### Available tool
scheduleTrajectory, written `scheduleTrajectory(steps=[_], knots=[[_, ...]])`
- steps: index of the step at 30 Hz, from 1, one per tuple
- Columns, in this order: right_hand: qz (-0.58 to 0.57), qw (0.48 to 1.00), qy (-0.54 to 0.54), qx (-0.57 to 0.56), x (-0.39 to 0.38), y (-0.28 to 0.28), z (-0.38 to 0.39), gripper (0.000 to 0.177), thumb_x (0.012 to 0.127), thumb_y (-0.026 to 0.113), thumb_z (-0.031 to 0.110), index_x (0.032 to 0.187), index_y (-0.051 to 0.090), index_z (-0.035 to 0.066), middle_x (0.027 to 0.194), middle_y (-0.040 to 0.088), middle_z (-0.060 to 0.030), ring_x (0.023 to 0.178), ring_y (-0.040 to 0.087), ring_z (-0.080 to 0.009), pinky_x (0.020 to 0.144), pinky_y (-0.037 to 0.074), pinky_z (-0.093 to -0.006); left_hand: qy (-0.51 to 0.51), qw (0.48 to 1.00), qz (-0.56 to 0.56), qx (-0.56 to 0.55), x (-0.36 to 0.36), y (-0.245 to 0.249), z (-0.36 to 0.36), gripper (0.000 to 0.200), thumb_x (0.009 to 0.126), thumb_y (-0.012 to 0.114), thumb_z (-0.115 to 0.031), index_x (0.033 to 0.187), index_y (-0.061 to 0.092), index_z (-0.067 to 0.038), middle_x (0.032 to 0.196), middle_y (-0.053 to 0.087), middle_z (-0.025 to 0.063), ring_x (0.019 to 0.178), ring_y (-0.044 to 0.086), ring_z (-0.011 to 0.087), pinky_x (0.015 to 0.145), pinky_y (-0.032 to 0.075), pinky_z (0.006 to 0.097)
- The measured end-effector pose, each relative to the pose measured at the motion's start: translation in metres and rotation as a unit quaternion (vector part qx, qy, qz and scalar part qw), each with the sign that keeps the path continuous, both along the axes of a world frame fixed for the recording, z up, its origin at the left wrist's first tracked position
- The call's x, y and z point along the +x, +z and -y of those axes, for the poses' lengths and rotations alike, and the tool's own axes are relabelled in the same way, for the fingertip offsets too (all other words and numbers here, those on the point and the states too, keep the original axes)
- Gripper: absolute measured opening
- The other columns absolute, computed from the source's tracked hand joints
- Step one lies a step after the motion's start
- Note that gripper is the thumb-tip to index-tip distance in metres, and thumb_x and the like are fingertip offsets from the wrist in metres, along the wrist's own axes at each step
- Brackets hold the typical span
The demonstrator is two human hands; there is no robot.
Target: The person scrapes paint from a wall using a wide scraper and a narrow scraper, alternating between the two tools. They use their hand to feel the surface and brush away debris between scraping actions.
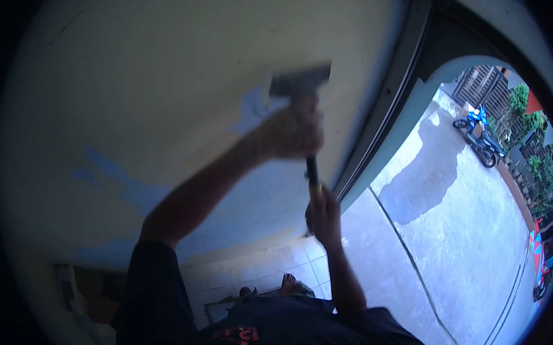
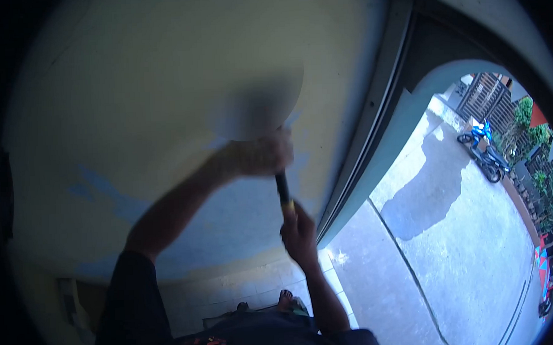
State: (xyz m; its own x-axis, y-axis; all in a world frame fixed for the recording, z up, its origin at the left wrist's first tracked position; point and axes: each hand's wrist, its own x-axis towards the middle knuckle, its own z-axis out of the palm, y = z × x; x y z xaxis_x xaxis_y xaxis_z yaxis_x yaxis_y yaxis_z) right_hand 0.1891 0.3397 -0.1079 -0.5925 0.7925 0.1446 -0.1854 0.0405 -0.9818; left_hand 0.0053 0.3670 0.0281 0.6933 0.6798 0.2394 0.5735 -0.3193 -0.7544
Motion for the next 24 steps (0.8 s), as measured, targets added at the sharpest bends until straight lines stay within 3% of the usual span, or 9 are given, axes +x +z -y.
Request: scheduleTrajectory(steps=[3,9,14,16,18,20,22,24], knots=[[0.057,0.993,0.035,-0.097,0.005,-0.023,0.027,0.052,0.100,0.046,0.039,0.131,0.050,-0.002,0.057,0.043,0.0064,0.048,0.043,-0.0014,0.044,0.035,-0.0203,0.016,0.988,0.109,-0.112,-0.006,-0.048,0.019,0.019,0.064,0.066,-0.023,0.051,0.052,-0.019,0.053,0.052,-0.0050,0.063,0.055,0.0130,0.076,0.041,0.0323],[0.069,0.994,0.052,-0.065,-0.006,-0.015,0.018,0.047,0.101,0.044,0.037,0.131,0.050,0.002,0.055,0.038,0.0072,0.046,0.040,-0.0003,0.043,0.032,-0.0194,0.014,0.988,0.127,-0.087,-0.015,-0.041,0.024,0.020,0.064,0.067,-0.024,0.051,0.053,-0.018,0.054,0.053,-0.0056,0.064,0.056,0.0126,0.079,0.038,0.0324],[0.045,0.996,0.063,-0.043,-0.013,0.007,0.011,0.045,0.102,0.043,0.036,0.131,0.051,0.002,0.056,0.038,0.0071,0.047,0.040,-0.0002,0.044,0.033,-0.0197,-0.004,0.990,0.113,-0.080,-0.020,-0.016,0.014,0.019,0.064,0.065,-0.023,0.051,0.052,-0.018,0.054,0.052,-0.0063,0.064,0.055,0.0127,0.078,0.039,0.0318],[0.053,0.996,0.051,-0.044,-0.014,0.007,0.014,0.046,0.101,0.043,0.037,0.130,0.052,0.002,0.057,0.039,0.0066,0.047,0.042,-0.0002,0.044,0.033,-0.0199,0.028,0.992,0.086,-0.085,-0.015,-0.014,0.014,0.013,0.063,0.067,-0.025,0.054,0.059,-0.019,0.058,0.060,-0.0050,0.066,0.058,0.0132,0.079,0.039,0.0319],[0.041,0.999,-0.003,0.006,-0.021,0.015,0.000,0.044,0.100,0.046,0.036,0.126,0.055,0.002,0.059,0.044,0.0053,0.048,0.045,-0.0021,0.044,0.037,-0.0217,0.014,0.998,-0.018,0.065,-0.017,0.012,0.008,0.011,0.061,0.067,-0.027,0.056,0.060,-0.020,0.061,0.062,-0.0039,0.068,0.059,0.0137,0.081,0.040,0.0333],[0.040,0.997,-0.002,0.069,-0.029,0.072,-0.026,0.041,0.100,0.048,0.038,0.119,0.058,0.003,0.056,0.043,0.0052,0.049,0.045,-0.0023,0.044,0.038,-0.0220,-0.016,0.994,0.023,0.106,-0.028,0.069,-0.004,0.010,0.062,0.066,-0.028,0.058,0.061,-0.020,0.062,0.061,-0.0033,0.070,0.059,0.0145,0.084,0.041,0.0358],[0.016,0.997,0.012,0.068,-0.023,0.110,-0.029,0.042,0.100,0.048,0.037,0.121,0.057,0.002,0.056,0.042,0.0052,0.049,0.043,-0.0011,0.043,0.037,-0.0209,-0.026,0.995,0.045,0.080,-0.027,0.091,-0.006,0.011,0.061,0.065,-0.027,0.057,0.057,-0.020,0.060,0.055,-0.0026,0.068,0.056,0.0160,0.084,0.042,0.0376],[-0.020,0.998,-0.004,0.065,-0.020,0.088,-0.016,0.044,0.100,0.049,0.037,0.123,0.055,0.000,0.058,0.043,0.0055,0.050,0.044,-0.0011,0.044,0.037,-0.0200,-0.040,0.996,0.040,0.073,-0.022,0.089,-0.002,0.013,0.060,0.064,-0.025,0.056,0.053,-0.020,0.058,0.050,-0.0023,0.066,0.054,0.0172,0.082,0.043,0.0391]])
